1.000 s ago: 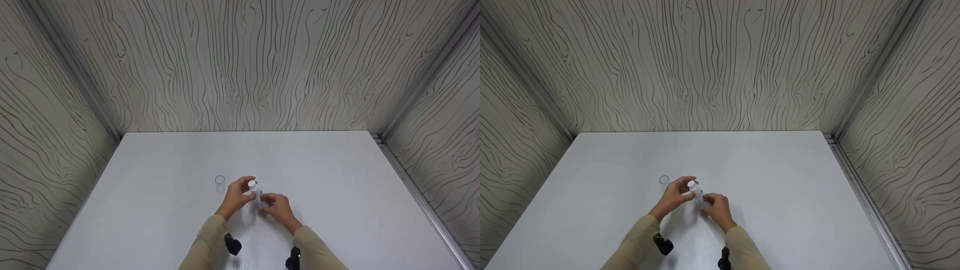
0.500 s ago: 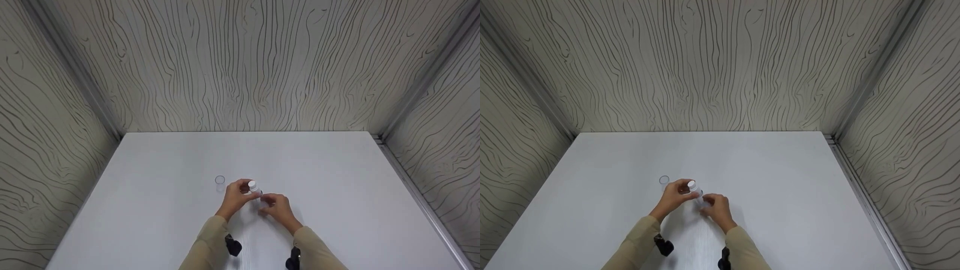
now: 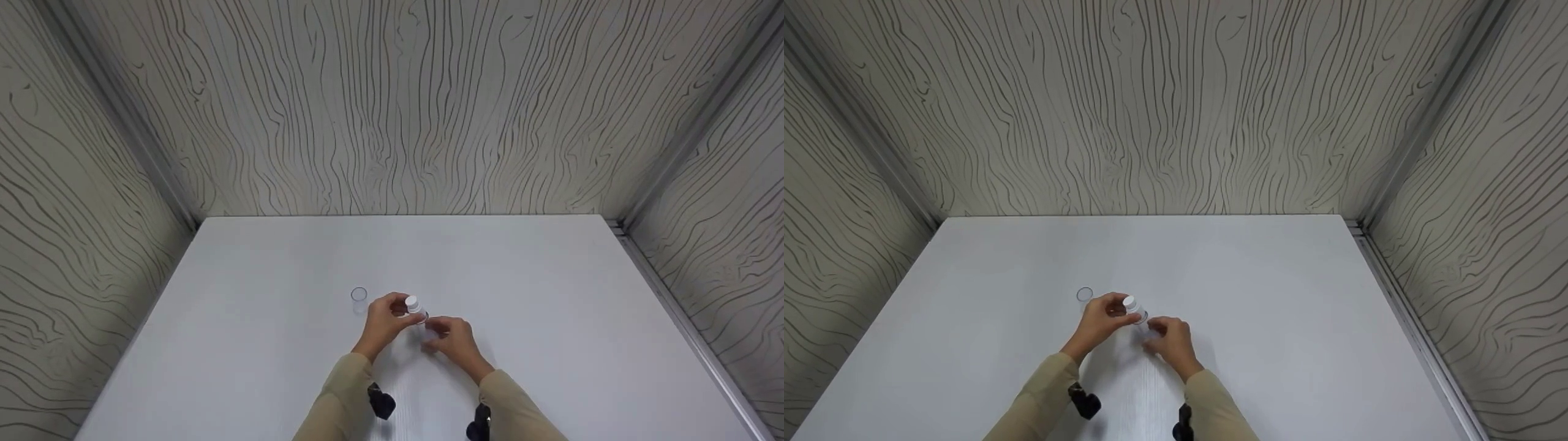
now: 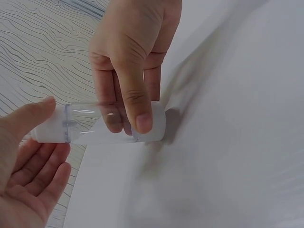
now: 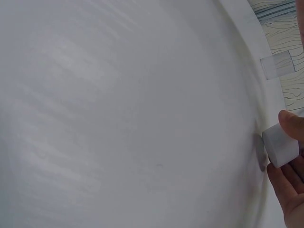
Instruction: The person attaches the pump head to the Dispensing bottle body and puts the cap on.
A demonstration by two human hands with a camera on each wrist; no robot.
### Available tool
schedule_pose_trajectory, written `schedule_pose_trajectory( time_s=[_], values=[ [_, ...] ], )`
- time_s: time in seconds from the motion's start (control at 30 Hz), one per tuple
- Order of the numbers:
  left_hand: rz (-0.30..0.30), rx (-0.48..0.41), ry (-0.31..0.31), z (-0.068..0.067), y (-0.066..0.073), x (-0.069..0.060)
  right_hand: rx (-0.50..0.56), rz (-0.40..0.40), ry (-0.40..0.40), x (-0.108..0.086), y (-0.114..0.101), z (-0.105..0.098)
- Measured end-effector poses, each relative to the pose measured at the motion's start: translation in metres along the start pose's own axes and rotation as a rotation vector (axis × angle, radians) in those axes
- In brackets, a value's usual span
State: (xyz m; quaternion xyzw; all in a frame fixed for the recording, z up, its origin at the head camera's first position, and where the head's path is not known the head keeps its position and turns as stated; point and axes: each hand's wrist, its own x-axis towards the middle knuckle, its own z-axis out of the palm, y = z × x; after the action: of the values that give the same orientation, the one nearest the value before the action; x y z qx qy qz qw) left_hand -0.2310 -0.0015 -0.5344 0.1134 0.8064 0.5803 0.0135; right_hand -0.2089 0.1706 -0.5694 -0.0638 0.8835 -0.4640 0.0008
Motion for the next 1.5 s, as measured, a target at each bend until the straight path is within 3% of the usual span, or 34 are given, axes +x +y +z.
schedule_pose_trajectory(
  time_s=[0.57,0.93,1.3,1.5],
  values=[
    [0.022,-0.026,-0.06,0.0028,0.0013,0.0007,0.003,0.007,0.001,0.0006,-0.0001,0.0004],
    [0.07,-0.016,-0.073,0.0033,-0.0001,0.0009,0.025,-0.015,0.001,0.0008,0.0011,0.0007],
    [0.027,-0.015,-0.078,0.0028,-0.0013,-0.0021,0.028,0.001,0.005,0.0007,0.0017,0.0016],
    [0.042,-0.001,-0.058,0.003,-0.0023,-0.0027,0.012,-0.006,0.0,0.0004,0.0013,0.0008]
  ],
)
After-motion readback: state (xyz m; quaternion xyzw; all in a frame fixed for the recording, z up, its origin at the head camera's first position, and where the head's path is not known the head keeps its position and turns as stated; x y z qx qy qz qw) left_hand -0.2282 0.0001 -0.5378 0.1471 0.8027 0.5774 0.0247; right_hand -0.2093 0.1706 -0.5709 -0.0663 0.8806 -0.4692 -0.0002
